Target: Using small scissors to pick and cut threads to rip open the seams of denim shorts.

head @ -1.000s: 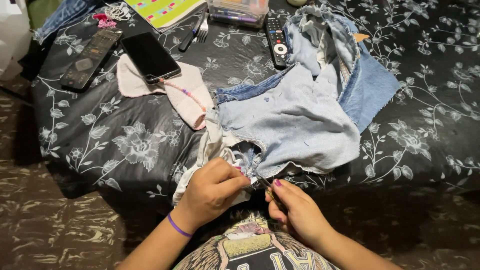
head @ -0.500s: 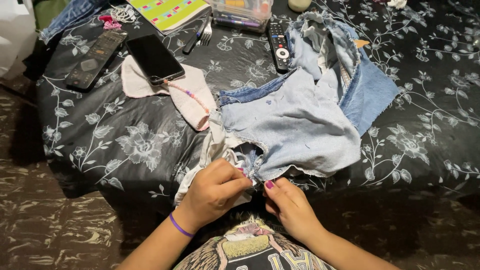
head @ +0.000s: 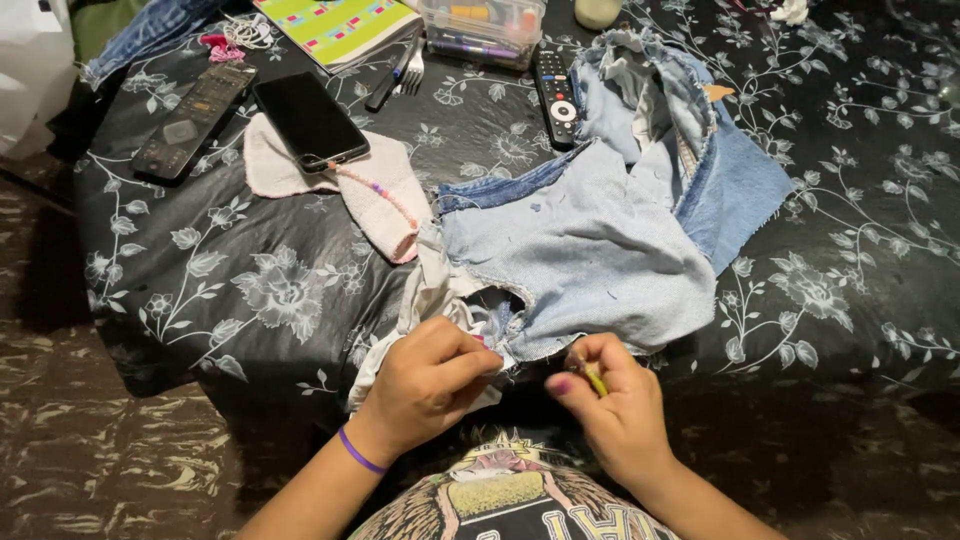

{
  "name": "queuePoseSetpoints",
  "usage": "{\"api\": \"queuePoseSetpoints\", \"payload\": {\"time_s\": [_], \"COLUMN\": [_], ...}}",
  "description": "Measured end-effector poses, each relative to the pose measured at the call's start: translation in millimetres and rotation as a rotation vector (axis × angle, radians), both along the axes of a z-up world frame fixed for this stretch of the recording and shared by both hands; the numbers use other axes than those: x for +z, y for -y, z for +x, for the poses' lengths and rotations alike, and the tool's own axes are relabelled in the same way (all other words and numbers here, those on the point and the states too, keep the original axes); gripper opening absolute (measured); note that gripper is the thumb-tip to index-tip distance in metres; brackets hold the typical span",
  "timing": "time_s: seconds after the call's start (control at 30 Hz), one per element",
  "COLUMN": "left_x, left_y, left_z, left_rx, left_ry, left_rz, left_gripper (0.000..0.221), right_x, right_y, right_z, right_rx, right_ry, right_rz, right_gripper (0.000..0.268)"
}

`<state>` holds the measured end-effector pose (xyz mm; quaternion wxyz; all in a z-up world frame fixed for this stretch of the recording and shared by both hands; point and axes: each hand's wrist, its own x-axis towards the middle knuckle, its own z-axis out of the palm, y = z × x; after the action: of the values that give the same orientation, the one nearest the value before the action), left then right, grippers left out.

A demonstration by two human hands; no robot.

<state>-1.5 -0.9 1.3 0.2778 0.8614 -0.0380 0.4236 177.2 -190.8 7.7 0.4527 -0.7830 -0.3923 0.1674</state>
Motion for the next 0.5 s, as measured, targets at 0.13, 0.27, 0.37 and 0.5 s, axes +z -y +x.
{"api": "queuePoseSetpoints", "payload": {"time_s": [0.13, 0.27, 0.37, 0.5], "left_x": [1.8, 7.0, 12.4, 19.1], "left_y": [2.8, 7.3, 8.8, 11.0], "left_z": [3.3, 5.7, 7.7, 12.5], "left_rx": [0.036, 0.088, 0.119, 0.172], "left_ry": [-0.004, -0.025, -0.044, -0.077], "left_rz": [0.016, -0.033, -0.068, -0.183], "left_gripper": [0.011, 0.011, 0.010, 0.021], "right_x": [5.0, 2.8, 9.8, 10.3], "right_y": [-13.5, -28.0, -37.2, -43.3], "right_z": [-4.7, -5.0, -3.7, 4.8], "right_rx": [-0.014, 0.006, 0.023, 0.091], "right_ry": [0.073, 0.071, 0.021, -0.219], "right_rz": [0.011, 0.057, 0.146, 0.255], "right_gripper": [0.042, 0.038, 0.033, 0.031]}}
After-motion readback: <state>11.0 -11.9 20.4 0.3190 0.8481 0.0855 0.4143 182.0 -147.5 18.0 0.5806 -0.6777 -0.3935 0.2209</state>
